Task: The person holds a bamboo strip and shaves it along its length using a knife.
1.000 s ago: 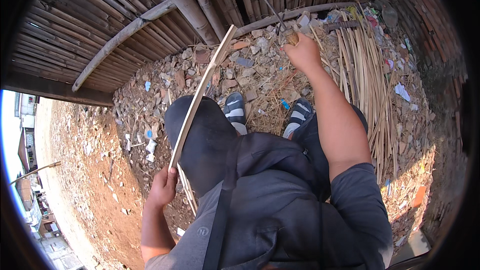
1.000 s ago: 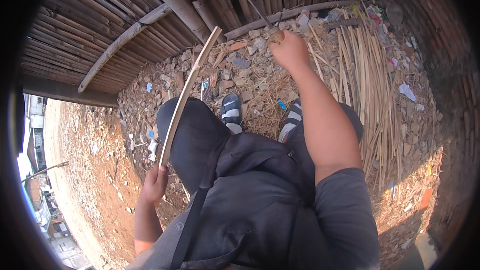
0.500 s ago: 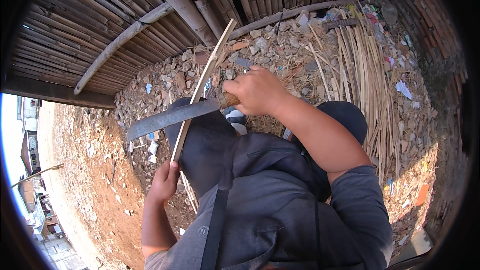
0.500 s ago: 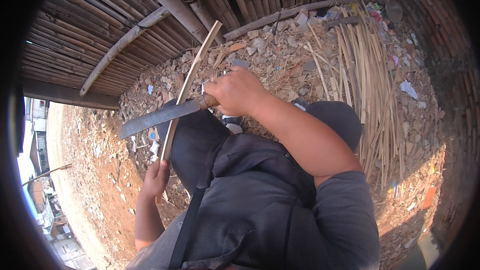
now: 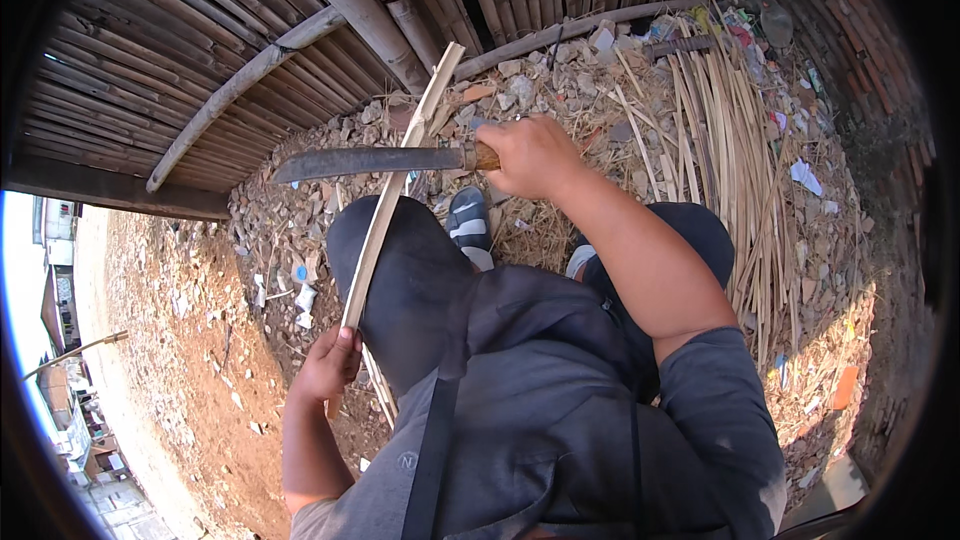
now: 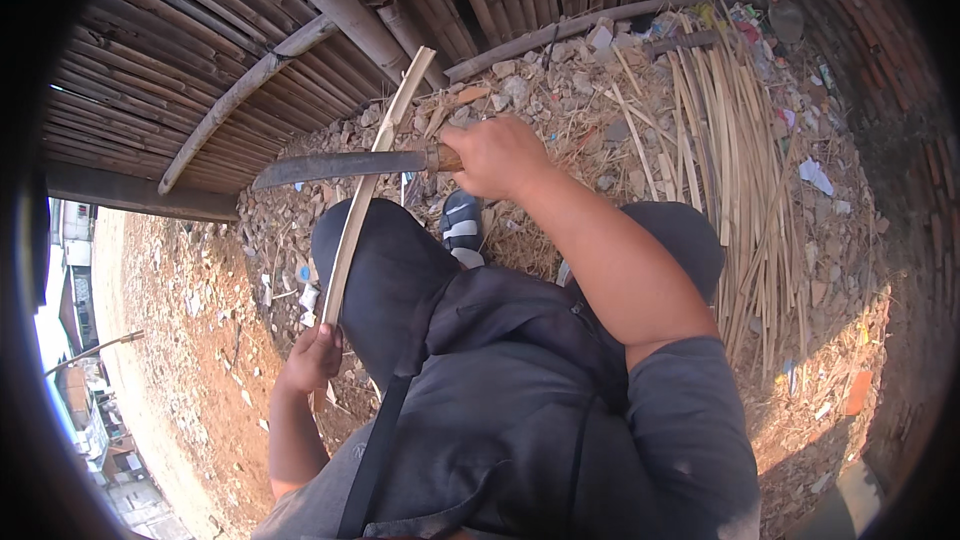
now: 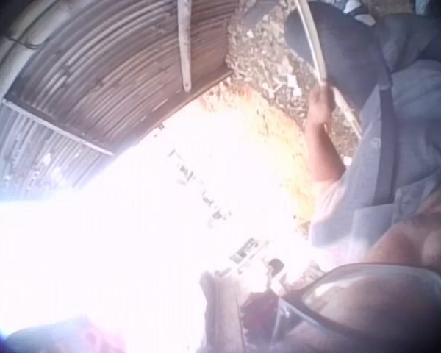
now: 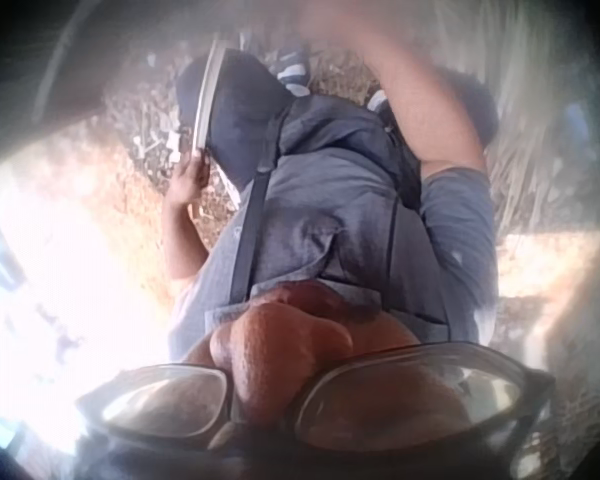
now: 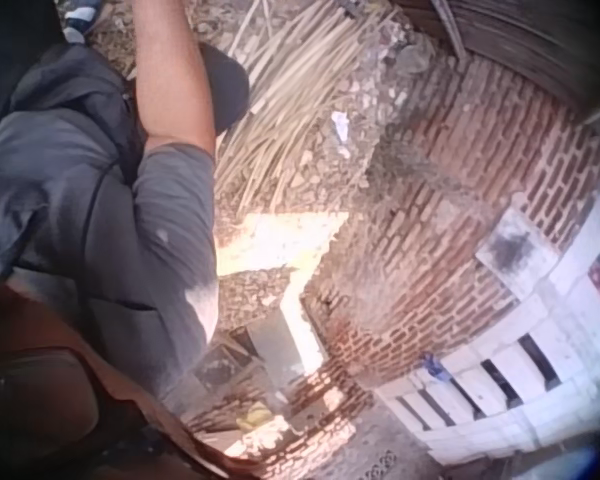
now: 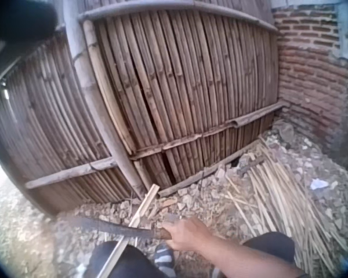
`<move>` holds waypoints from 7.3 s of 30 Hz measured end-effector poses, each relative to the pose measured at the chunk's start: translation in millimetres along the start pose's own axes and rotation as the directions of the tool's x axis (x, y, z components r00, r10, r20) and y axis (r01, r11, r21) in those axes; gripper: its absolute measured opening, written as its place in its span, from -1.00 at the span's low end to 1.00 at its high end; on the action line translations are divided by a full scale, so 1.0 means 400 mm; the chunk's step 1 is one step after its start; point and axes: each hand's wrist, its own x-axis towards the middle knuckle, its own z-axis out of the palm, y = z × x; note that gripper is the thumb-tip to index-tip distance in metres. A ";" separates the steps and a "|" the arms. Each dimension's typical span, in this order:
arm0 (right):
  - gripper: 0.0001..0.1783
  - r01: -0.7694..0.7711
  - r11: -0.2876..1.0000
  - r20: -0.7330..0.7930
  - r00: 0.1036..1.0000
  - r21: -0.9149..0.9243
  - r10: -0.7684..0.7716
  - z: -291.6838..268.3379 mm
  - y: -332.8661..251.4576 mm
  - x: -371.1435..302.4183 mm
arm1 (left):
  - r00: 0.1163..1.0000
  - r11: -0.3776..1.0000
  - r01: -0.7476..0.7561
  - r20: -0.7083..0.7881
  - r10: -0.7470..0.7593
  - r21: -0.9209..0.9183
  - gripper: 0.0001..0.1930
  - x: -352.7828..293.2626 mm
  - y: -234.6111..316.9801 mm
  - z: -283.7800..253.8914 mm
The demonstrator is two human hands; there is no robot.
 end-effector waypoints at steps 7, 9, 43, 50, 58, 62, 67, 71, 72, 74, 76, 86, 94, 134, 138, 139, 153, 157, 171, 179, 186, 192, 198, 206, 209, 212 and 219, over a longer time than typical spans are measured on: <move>-0.71 0.040 0.996 0.086 0.996 -0.076 -0.034 -0.009 0.030 0.012 | 0.988 0.977 -0.104 -0.091 0.123 0.187 -0.61 0.000 0.009 0.005; -0.76 -0.099 0.989 0.160 0.980 -0.108 0.116 -0.011 0.049 0.011 | 0.992 0.984 -0.028 -0.116 0.049 0.177 -0.61 -0.016 0.068 0.024; -0.71 0.036 0.999 0.136 0.990 -0.031 -0.032 0.032 -0.022 0.000 | 0.980 0.987 0.070 0.197 -0.040 -0.146 -0.59 0.008 -0.029 -0.043; -0.63 -0.619 0.785 0.147 0.779 0.025 0.609 -0.026 0.136 0.041 | 0.980 0.995 0.067 0.191 -0.052 -0.076 -0.59 -0.006 -0.025 -0.048; -0.65 -0.226 0.969 -0.010 0.973 0.102 0.228 -0.039 -0.019 0.005 | 0.976 0.979 0.108 0.204 -0.072 -0.173 -0.59 0.011 -0.045 -0.043; -0.64 0.063 0.990 -0.032 0.998 0.130 -0.059 -0.029 -0.109 -0.013 | 0.978 0.977 0.089 0.205 -0.047 -0.196 -0.59 0.008 -0.050 -0.040; -0.63 0.051 0.996 0.146 0.987 0.072 -0.061 0.011 -0.037 0.009 | 0.973 0.990 0.066 0.229 -0.036 -0.127 -0.60 0.005 -0.029 -0.018; -0.62 -0.185 0.983 0.073 0.980 0.002 0.184 0.043 0.022 0.002 | 0.985 0.994 0.087 0.156 -0.076 -0.068 -0.61 0.018 0.020 -0.007; -0.62 -0.184 0.983 0.073 0.980 0.015 0.182 0.029 0.008 0.009 | 0.981 0.997 0.056 0.190 -0.046 -0.051 -0.61 0.021 0.005 -0.022; -0.65 -0.085 0.995 0.087 0.992 -0.058 0.090 -0.011 -0.005 0.011 | 0.972 0.990 0.079 0.229 -0.050 -0.116 -0.60 0.023 -0.022 -0.030; -0.67 -0.022 0.995 0.098 0.995 -0.093 0.032 0.011 -0.003 -0.012 | 0.972 0.983 0.064 0.236 -0.022 -0.170 -0.60 0.028 -0.027 -0.024; -0.75 0.114 0.992 0.046 0.993 -0.051 -0.112 0.024 -0.034 0.014 | 0.991 0.999 -0.015 0.137 0.010 0.041 -0.60 0.015 -0.022 -0.019; -0.76 -0.191 0.980 0.091 0.976 -0.056 0.196 -0.003 0.027 0.012 | 0.990 0.997 0.070 0.124 -0.064 -0.041 -0.61 0.019 0.026 0.002; -0.67 0.067 0.998 0.199 0.978 0.021 -0.070 -0.051 -0.087 -0.023 | 0.782 0.555 -0.002 -0.345 0.519 0.832 -0.76 0.023 0.023 0.107; -0.69 0.218 0.975 0.204 0.954 0.036 -0.221 -0.006 -0.108 -0.027 | 0.789 0.562 0.035 -0.368 0.492 0.826 -0.75 0.022 0.026 0.105; -0.69 0.146 0.989 0.245 0.958 0.028 -0.149 -0.007 -0.090 -0.017 | 0.787 0.564 0.040 -0.374 0.490 0.825 -0.75 0.023 0.024 0.098; -0.71 -0.080 0.996 0.276 0.958 -0.029 0.084 -0.083 0.002 0.006 | 0.799 0.447 0.071 -0.319 0.510 0.892 -0.82 0.032 0.015 0.077; -0.69 -0.259 0.964 0.123 0.956 -0.062 0.265 -0.142 0.052 0.020 | 0.782 0.375 0.094 -0.302 0.546 0.922 -0.83 0.027 0.017 0.074; -0.65 -0.241 0.961 -0.019 0.969 0.133 0.245 -0.229 0.026 -0.009 | 0.653 0.011 0.285 -0.203 0.729 0.958 -0.91 0.050 0.175 -0.023; -0.52 -0.253 0.900 0.145 0.966 0.355 0.215 -0.182 0.031 -0.006 | 0.590 -0.305 0.167 0.153 0.793 0.938 -0.90 0.113 0.457 0.060; -0.66 -0.397 0.618 0.435 0.895 0.678 0.098 -0.158 0.035 -0.002 | 0.449 -0.511 0.172 0.395 0.801 0.842 -0.84 0.156 0.623 0.125; -0.64 -0.406 0.417 0.382 0.913 0.813 0.144 -0.161 0.051 -0.008 | 0.212 -0.519 0.203 0.480 0.851 0.831 -0.79 0.204 0.724 0.168; -0.66 -0.368 0.568 0.265 0.929 0.736 0.259 -0.196 0.033 -0.005 | 0.208 -0.498 0.116 0.469 0.858 0.859 -0.75 0.230 0.789 0.218; -0.73 -0.322 0.572 0.000 0.871 0.755 0.491 -0.177 0.088 0.012 | -0.206 -0.647 -0.270 0.614 0.762 0.713 -0.50 0.248 0.755 0.296; -0.71 -0.216 0.211 0.056 0.813 0.953 0.580 -0.172 0.089 0.025 | -0.236 -0.395 -0.560 0.317 0.919 0.728 -0.38 0.330 0.650 0.320; -0.69 -0.059 0.135 -0.039 0.778 0.989 0.627 -0.166 0.078 0.037 | 0.120 0.010 -0.780 0.133 0.984 0.625 -0.23 0.421 0.556 0.397; -0.72 0.139 0.057 -0.139 0.700 0.989 0.700 -0.127 0.025 0.081 | 0.533 0.530 -0.841 0.340 0.774 0.111 -0.41 0.580 0.485 0.475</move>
